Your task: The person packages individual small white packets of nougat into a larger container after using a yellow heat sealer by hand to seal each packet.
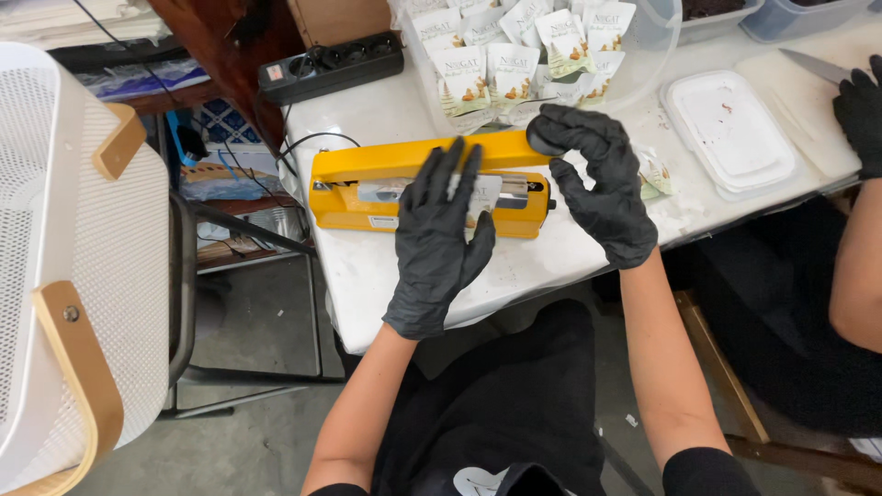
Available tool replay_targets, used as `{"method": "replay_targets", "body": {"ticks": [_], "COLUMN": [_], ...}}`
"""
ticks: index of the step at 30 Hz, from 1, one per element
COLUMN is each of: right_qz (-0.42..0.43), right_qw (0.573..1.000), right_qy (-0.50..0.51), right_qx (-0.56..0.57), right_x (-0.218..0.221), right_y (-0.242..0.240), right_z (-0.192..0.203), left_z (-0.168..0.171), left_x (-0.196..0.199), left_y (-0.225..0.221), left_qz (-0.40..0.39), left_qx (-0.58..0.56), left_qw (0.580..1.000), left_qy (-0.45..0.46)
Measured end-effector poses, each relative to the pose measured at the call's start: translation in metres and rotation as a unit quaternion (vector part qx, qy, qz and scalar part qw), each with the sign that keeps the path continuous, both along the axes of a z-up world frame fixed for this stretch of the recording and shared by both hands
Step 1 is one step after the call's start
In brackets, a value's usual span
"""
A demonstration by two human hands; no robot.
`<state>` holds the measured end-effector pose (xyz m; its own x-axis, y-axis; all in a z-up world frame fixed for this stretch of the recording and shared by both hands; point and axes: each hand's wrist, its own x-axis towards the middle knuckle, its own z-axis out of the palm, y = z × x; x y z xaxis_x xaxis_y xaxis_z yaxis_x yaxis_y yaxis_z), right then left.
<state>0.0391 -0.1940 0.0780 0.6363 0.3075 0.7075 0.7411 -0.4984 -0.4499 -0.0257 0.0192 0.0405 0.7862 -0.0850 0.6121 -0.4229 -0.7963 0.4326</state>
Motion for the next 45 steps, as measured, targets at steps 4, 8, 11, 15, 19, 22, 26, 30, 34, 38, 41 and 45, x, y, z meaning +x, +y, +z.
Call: {"method": "replay_targets", "body": {"ticks": [4, 8, 11, 15, 19, 22, 26, 30, 34, 38, 41, 45], "right_qz": [-0.007, 0.042, 0.013, -0.22, -0.128, -0.112, -0.109, -0.053, -0.048, -0.05, -0.076, -0.122], "right_qw": [0.999, 0.997, 0.997, 0.947, 0.991, 0.986, 0.991, 0.972, 0.951, 0.913, 0.926, 0.942], "right_qy": [-0.033, -0.058, -0.081, -0.23, -0.048, -0.054, -0.022, 0.227, 0.302, 0.396, 0.368, 0.313], "right_qx": [0.013, 0.007, 0.009, 0.037, -0.015, -0.111, -0.081, 0.022, 0.052, 0.086, 0.047, -0.023], "right_x": [0.003, -0.005, -0.009, -0.01, -0.049, -0.046, -0.019, 0.003, 0.018, 0.026, 0.027, 0.03], "right_y": [0.015, 0.022, 0.024, 0.01, 0.05, 0.054, 0.044, 0.038, 0.04, 0.042, 0.043, 0.04], "right_z": [0.013, 0.022, 0.011, -0.072, -0.085, -0.096, -0.076, -0.056, -0.065, -0.079, -0.083, -0.095], "left_z": [-0.031, -0.038, -0.039, -0.056, -0.076, -0.087, -0.093, -0.096, -0.088, -0.1, -0.105, -0.107], "left_x": [-0.006, -0.015, -0.013, -0.002, 0.007, 0.012, 0.012, 0.016, 0.015, 0.017, 0.018, 0.019], "left_y": [0.002, 0.001, 0.003, 0.004, -0.001, -0.003, -0.004, -0.002, 0.001, 0.0, 0.001, 0.001], "left_qz": [0.083, 0.185, 0.185, 0.133, 0.107, 0.109, 0.093, 0.08, 0.085, 0.08, 0.08, 0.08], "left_qx": [-0.124, -0.253, -0.304, -0.405, -0.468, -0.489, -0.503, -0.498, -0.469, -0.46, -0.45, -0.447], "left_qw": [0.988, 0.939, 0.893, 0.85, 0.836, 0.826, 0.824, 0.826, 0.837, 0.85, 0.857, 0.858], "left_qy": [-0.029, 0.14, 0.276, 0.31, 0.265, 0.257, 0.242, 0.254, 0.267, 0.244, 0.24, 0.241]}}
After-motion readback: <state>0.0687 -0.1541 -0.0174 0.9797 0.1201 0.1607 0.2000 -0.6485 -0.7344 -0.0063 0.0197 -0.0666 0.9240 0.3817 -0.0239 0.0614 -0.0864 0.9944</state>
